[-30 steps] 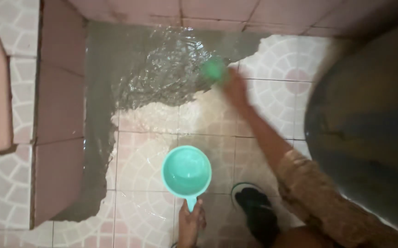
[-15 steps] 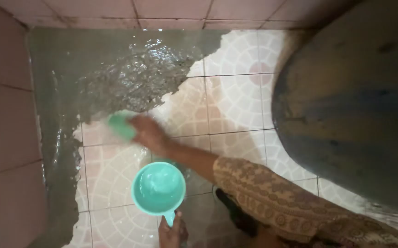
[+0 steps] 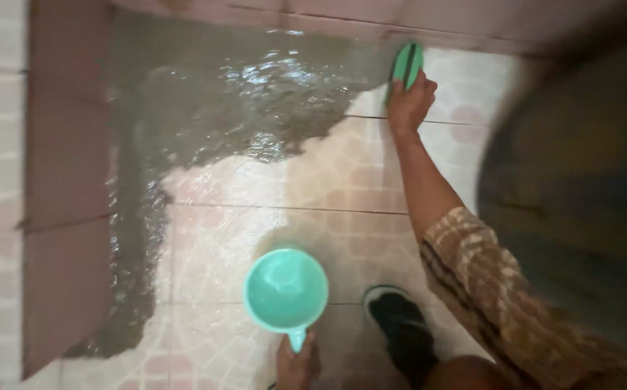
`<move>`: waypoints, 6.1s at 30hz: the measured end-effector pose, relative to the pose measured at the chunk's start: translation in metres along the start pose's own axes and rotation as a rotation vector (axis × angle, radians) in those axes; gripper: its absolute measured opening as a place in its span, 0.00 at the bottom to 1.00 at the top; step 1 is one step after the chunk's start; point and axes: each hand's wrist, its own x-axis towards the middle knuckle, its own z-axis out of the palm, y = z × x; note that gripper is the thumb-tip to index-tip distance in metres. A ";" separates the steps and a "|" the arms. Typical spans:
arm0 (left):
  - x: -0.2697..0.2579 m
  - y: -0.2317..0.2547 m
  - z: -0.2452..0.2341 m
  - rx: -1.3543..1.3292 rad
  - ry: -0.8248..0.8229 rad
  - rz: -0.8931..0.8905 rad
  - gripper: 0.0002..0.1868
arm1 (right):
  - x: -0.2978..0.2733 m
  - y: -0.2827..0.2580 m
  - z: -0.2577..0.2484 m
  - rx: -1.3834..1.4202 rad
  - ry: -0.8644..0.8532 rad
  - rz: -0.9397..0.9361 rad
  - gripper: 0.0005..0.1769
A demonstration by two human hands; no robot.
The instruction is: The person is scrubbing tiled floor in a bathroom using a green brush and water from a small blue scoop.
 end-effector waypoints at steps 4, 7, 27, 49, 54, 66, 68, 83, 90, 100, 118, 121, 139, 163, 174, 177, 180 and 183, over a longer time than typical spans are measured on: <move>-0.002 -0.004 0.007 0.055 -0.031 0.078 0.09 | -0.042 -0.054 0.033 -0.039 0.039 -0.240 0.33; -0.025 0.034 0.032 0.072 0.016 0.008 0.07 | -0.066 -0.072 0.057 -0.025 -0.038 -0.538 0.35; -0.040 0.053 0.041 0.141 -0.112 0.148 0.11 | -0.117 0.061 0.135 0.460 -0.588 -0.807 0.17; -0.047 0.062 0.043 0.068 -0.142 0.064 0.14 | -0.210 -0.161 0.080 0.208 -0.725 -0.864 0.22; -0.042 0.055 0.041 0.081 -0.142 0.105 0.15 | -0.093 -0.114 0.096 0.164 -0.202 -0.611 0.21; -0.051 0.058 0.042 0.144 -0.115 0.127 0.17 | -0.347 -0.202 0.060 0.180 -1.112 -1.011 0.24; -0.059 0.066 0.042 0.170 -0.092 0.150 0.18 | -0.312 -0.210 0.060 0.198 -1.140 -1.101 0.26; -0.093 0.044 0.005 0.156 0.084 0.238 0.19 | -0.253 -0.200 0.142 0.140 -0.505 -0.980 0.17; -0.078 0.044 0.005 0.291 0.136 0.260 0.18 | -0.407 -0.199 0.102 0.253 -0.774 -1.206 0.19; -0.111 0.019 -0.021 0.140 0.202 0.455 0.12 | -0.232 -0.172 0.127 0.123 -0.469 -0.881 0.17; -0.132 0.027 -0.050 -0.136 0.152 0.199 0.10 | -0.149 -0.005 -0.010 -0.176 -0.076 -0.624 0.23; -0.132 0.030 -0.049 -0.164 0.136 0.161 0.09 | -0.120 0.021 -0.054 -0.387 -0.088 -0.406 0.19; -0.132 -0.072 -0.068 -0.327 0.402 0.185 0.07 | -0.518 -0.107 -0.001 0.254 -0.846 -1.074 0.25; -0.131 0.014 -0.036 -0.194 0.300 0.206 0.08 | -0.479 -0.119 -0.005 0.117 -0.932 -1.150 0.25; -0.108 0.073 -0.038 -0.114 0.206 0.282 0.11 | -0.170 -0.028 -0.003 -0.246 -0.040 -0.479 0.18; -0.103 0.072 -0.039 -0.122 0.193 0.261 0.11 | -0.201 -0.041 0.018 -0.218 -0.113 -0.534 0.19; -0.103 0.068 -0.036 -0.119 0.204 0.270 0.10 | -0.273 -0.054 0.038 -0.121 -0.254 -0.697 0.21; -0.106 0.076 -0.030 -0.152 0.233 0.265 0.09 | -0.368 -0.073 0.054 0.024 -0.507 -0.834 0.21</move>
